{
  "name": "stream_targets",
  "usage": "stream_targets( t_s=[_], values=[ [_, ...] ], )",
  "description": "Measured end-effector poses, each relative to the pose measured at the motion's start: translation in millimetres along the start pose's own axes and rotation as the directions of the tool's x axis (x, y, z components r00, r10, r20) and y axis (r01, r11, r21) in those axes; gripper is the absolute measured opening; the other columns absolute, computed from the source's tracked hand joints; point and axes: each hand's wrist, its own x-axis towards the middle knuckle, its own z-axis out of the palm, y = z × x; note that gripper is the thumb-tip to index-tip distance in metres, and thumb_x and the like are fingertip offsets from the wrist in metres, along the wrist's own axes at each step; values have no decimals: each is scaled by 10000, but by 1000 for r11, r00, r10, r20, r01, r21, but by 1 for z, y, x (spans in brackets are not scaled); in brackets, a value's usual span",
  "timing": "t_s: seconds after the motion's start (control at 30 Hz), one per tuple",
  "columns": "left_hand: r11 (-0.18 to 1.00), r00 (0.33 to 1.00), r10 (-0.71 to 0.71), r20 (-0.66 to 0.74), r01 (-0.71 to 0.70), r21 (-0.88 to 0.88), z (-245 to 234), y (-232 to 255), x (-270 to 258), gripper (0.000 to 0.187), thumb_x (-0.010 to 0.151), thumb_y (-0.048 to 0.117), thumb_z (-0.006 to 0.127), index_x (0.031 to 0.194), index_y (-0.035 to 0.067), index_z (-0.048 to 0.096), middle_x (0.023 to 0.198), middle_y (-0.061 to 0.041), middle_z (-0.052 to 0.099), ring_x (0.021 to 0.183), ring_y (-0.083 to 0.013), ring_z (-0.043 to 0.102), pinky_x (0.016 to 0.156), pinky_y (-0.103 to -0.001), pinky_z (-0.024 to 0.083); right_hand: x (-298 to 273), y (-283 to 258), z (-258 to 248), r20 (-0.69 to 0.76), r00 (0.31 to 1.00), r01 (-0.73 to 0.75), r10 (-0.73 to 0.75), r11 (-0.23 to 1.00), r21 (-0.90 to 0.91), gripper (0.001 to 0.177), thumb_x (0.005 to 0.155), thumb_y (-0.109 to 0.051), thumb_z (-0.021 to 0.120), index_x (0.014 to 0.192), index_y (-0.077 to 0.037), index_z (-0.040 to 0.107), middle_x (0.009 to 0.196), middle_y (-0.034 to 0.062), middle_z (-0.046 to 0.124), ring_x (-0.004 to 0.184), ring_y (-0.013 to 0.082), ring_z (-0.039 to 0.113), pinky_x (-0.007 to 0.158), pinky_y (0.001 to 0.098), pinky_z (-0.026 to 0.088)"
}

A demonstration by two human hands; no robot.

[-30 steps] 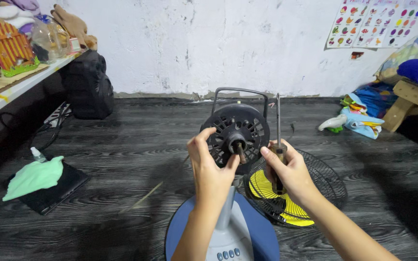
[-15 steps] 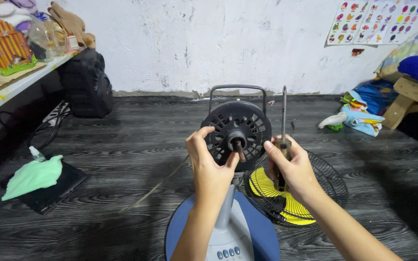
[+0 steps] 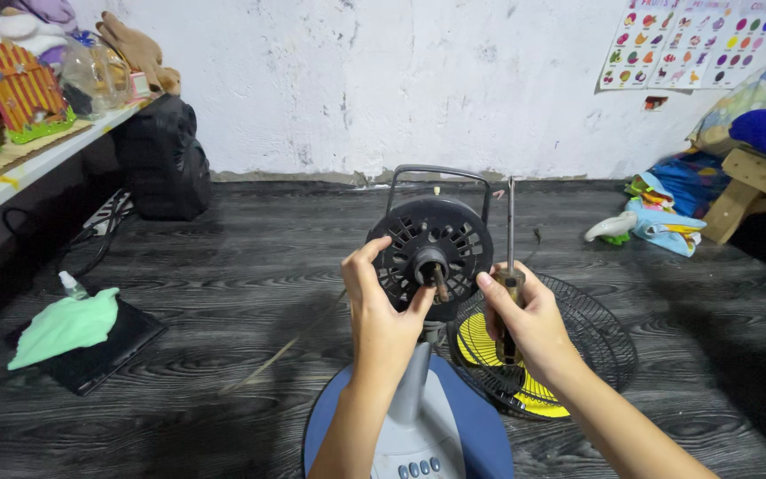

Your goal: The person is assembling a standing fan. They use a screwdriver to tighten screws on the fan motor and attach the rear fan cage.

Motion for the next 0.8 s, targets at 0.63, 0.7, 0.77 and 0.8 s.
stream_targets(
  t_s=[0.63, 0.7, 0.77, 0.8],
  values=[
    [985, 986, -170, 1, 170, -21, -92, -77, 4, 347, 1020, 218, 621, 1322, 55, 567, 1324, -126, 552, 1269, -248, 540, 1097, -418, 407, -12, 12, -11, 65, 997, 44, -43, 999, -15, 227, 985, -239, 620, 1117, -55, 626, 631, 6, 543, 486, 96, 498, 418, 266, 397],
    [957, 958, -286, -37, 283, -58, -105, -101, -1, 292, 997, 244, 632, 1223, 60, 611, 1252, -91, 596, 1171, -201, 608, 1029, -377, 455, -15, 11, -11, 62, 998, 18, -17, 1000, -20, 228, 974, -237, 620, 1125, -66, 621, 650, 5, 556, 485, 99, 506, 407, 267, 400],
    [936, 932, -352, -86, 353, -12, -114, -126, -9, 228, 986, 245, 653, 1087, 41, 661, 1141, -101, 598, 1004, -200, 619, 912, -357, 502, -18, 11, -10, 48, 999, 3, -3, 1000, -11, 240, 960, -225, 625, 1149, -79, 607, 701, -6, 589, 508, 93, 529, 423, 256, 423],
    [922, 917, -384, -110, 388, 9, -119, -138, -18, 218, 980, 246, 663, 1020, 32, 687, 1085, -106, 599, 921, -199, 624, 853, -348, 525, -19, 12, -10, 50, 999, 9, -9, 1000, -9, 246, 964, -224, 632, 1155, -77, 585, 687, 5, 575, 498, 103, 528, 415, 262, 417]
  ],
)
